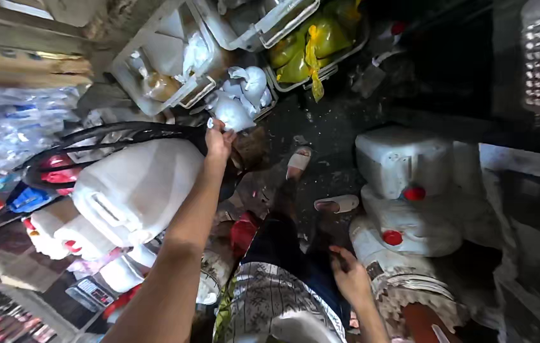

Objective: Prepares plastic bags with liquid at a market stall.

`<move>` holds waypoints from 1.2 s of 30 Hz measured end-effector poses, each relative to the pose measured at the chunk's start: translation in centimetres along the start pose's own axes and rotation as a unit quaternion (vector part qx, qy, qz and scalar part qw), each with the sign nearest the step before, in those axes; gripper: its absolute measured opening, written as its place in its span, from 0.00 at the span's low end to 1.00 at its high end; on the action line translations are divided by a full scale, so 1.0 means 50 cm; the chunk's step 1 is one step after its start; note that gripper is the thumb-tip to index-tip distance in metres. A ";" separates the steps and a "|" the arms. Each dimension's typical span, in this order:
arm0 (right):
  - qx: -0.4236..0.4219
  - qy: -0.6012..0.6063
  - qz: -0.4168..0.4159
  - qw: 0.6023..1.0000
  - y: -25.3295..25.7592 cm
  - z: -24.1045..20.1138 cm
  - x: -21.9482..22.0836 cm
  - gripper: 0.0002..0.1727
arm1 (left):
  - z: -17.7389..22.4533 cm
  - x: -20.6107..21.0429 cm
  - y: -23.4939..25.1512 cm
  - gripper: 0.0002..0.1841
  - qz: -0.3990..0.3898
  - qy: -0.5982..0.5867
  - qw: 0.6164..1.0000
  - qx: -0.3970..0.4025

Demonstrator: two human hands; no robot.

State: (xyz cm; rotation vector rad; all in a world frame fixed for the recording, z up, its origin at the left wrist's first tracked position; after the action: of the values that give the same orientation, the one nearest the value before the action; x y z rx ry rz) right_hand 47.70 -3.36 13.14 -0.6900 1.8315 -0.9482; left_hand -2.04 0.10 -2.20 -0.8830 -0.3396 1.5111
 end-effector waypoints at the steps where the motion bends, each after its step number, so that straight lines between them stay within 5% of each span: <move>1: 0.008 0.003 -0.006 1.000 0.005 0.002 0.013 0.19 | -0.006 0.023 0.023 0.23 -0.002 0.006 1.000 -0.005; 4: 0.031 0.000 -0.026 0.999 0.024 0.016 0.048 0.20 | -0.061 0.089 0.123 0.25 -0.023 0.080 0.997 0.005; 8: 0.050 -0.008 -0.042 0.998 0.046 0.025 0.058 0.19 | -0.174 0.126 0.237 0.21 -0.047 0.308 0.945 0.098; 17: 0.052 -0.002 -0.013 0.999 0.073 0.036 0.059 0.19 | -0.170 0.181 0.277 0.22 -0.162 0.301 0.920 0.192; 24: 0.052 -0.022 -0.018 0.998 0.064 0.044 0.079 0.18 | -0.173 0.200 0.306 0.21 -0.169 0.318 0.922 0.143; 28: 0.026 -0.011 -0.022 0.999 0.032 0.053 0.078 0.18 | -0.190 0.136 0.183 0.24 -0.155 0.340 0.914 0.155; 32: -0.004 -0.035 -0.060 0.998 -0.038 0.046 0.035 0.12 | -0.271 -0.015 -0.057 0.24 -0.229 0.459 0.846 0.146; 36: -0.130 -0.028 -0.018 0.991 -0.143 0.127 -0.066 0.12 | -0.368 -0.069 -0.373 0.20 -0.328 0.381 0.863 -0.040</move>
State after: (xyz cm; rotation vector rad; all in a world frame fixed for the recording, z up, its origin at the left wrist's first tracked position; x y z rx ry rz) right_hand 55.28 -6.66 18.96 -0.9041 1.9164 -0.7108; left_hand 23.75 -5.34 -0.52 -1.2025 -0.0898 0.4509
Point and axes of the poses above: each hand's wrist, its own y-axis towards the middle knuckle, its own x-axis out of the palm, z = x × y, the point moved 3 cm from there along y, towards the middle knuckle, and after that the axes turned 12 degrees about z, right-handed, at the moved point
